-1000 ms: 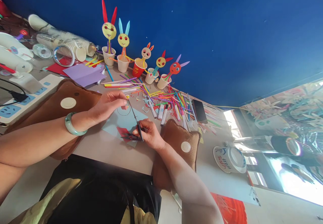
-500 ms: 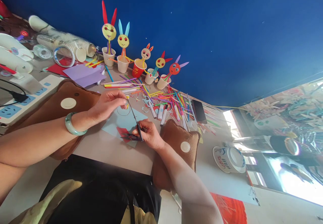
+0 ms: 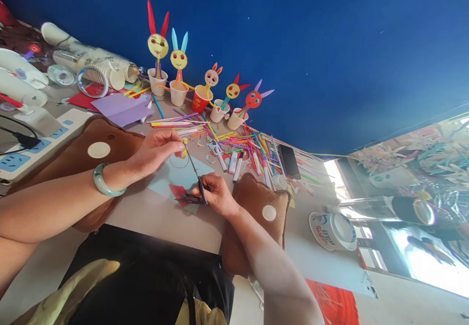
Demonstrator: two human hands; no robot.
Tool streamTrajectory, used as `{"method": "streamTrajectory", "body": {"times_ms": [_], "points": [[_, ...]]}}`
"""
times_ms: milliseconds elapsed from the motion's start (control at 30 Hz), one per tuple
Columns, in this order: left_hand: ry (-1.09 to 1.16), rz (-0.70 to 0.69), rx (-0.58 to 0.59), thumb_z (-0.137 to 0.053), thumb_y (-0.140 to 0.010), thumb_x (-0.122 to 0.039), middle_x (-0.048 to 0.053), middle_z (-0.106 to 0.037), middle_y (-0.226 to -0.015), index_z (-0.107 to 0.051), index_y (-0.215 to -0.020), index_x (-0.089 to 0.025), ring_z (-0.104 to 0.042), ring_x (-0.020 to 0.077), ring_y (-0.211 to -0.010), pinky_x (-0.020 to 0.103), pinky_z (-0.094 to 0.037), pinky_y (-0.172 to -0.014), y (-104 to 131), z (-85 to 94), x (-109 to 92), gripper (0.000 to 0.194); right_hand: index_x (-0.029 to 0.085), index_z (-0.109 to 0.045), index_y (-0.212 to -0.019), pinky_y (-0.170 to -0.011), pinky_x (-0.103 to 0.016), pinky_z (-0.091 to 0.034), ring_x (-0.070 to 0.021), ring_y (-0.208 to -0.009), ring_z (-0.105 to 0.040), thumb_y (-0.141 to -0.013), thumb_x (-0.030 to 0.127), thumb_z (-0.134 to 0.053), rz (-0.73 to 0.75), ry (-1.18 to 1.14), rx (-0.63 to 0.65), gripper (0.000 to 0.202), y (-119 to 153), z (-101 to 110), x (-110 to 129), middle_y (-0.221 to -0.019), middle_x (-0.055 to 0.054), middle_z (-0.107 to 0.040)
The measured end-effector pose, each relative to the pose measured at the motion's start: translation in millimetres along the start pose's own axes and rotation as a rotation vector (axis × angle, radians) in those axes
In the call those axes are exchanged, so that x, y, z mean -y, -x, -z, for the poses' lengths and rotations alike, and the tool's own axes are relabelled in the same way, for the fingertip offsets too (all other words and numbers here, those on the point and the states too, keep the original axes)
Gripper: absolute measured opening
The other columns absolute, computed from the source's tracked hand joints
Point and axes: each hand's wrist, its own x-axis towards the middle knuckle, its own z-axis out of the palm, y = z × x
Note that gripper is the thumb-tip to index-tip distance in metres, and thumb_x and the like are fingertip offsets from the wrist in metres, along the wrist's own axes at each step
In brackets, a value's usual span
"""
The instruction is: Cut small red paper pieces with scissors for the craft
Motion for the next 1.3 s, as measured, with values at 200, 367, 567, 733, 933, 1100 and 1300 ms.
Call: {"method": "streamTrajectory", "body": {"times_ms": [200, 367, 567, 733, 933, 1100, 1300], "points": [[-0.018, 0.001, -0.017, -0.062, -0.076, -0.025, -0.001, -0.058, -0.062, -0.06, -0.068, -0.017, -0.053, 0.011, -0.062, 0.024, -0.042, -0.057, 0, 0.6, 0, 0.011, 0.02, -0.048, -0.051, -0.061, -0.03, -0.035, -0.0145, -0.063, -0.04, -0.075, 0.068, -0.064, -0.017, 0.011, -0.039, 0.056, 0, 0, -3, -0.054, 0.001, -0.045], [0.029, 0.034, -0.018, -0.064, -0.076, -0.027, 0.0, -0.06, -0.061, -0.063, -0.067, -0.017, -0.055, 0.0114, -0.062, 0.025, -0.044, -0.06, -5, 0.8, 6, 0.013, 0.02, -0.049, -0.054, -0.061, -0.03, -0.035, -0.0138, -0.061, -0.039, -0.075, 0.066, -0.065, -0.026, -0.001, -0.103, 0.053, 0, -2, -5, -0.056, 0.001, -0.046], [0.085, 0.25, 0.054, -0.066, -0.075, -0.032, 0.004, -0.068, -0.068, -0.07, -0.073, -0.015, -0.061, 0.0126, -0.065, 0.026, -0.047, -0.062, -6, -5.1, 14, 0.018, 0.019, -0.059, -0.068, -0.065, -0.03, -0.041, -0.0151, -0.064, -0.048, -0.08, 0.056, -0.065, -0.034, -0.09, -0.308, 0.039, 0, 0, -7, -0.068, -0.001, -0.058], [0.03, 0.278, 0.214, -0.074, -0.071, -0.041, 0.004, -0.068, -0.066, -0.069, -0.071, -0.014, -0.059, 0.0115, -0.06, 0.025, -0.049, -0.061, 0, -11.1, 23, 0.027, 0.02, -0.067, -0.073, -0.072, -0.034, -0.046, -0.0197, -0.075, -0.057, -0.075, 0.046, -0.072, -0.051, -0.148, -0.369, 0.026, -3, 3, -6, -0.077, -0.004, -0.065], [-0.081, 0.279, 0.287, -0.076, -0.07, -0.045, 0.001, -0.062, -0.057, -0.066, -0.067, -0.014, -0.054, 0.0099, -0.054, 0.021, -0.04, -0.051, 4, -13.7, 31, 0.033, 0.019, -0.065, -0.068, -0.067, -0.031, -0.046, -0.0163, -0.069, -0.053, -0.07, 0.045, -0.077, -0.104, -0.232, -0.337, 0.028, -4, -2, -6, -0.069, -0.001, -0.06], [-0.098, 0.286, 0.337, -0.072, -0.074, -0.048, 0.003, -0.065, -0.06, -0.069, -0.067, -0.013, -0.057, 0.0112, -0.056, 0.023, -0.043, -0.054, 5, -16.4, 29, 0.035, 0.018, -0.062, -0.068, -0.063, -0.028, -0.043, -0.0137, -0.066, -0.05, -0.068, 0.043, -0.078, -0.117, -0.274, -0.309, 0.029, -5, -2, -7, -0.067, 0.001, -0.056], [0.073, 0.384, 0.254, -0.055, -0.086, -0.053, 0.008, -0.07, -0.069, -0.072, -0.076, -0.012, -0.062, 0.0141, -0.062, 0.028, -0.052, -0.065, 3, -15.9, 31, 0.045, 0.018, -0.062, -0.069, -0.056, -0.025, -0.037, -0.0108, -0.06, -0.042, -0.066, 0.047, -0.078, -0.199, -0.326, -0.356, 0.033, -6, 1, -8, -0.063, 0.002, -0.052]]}}
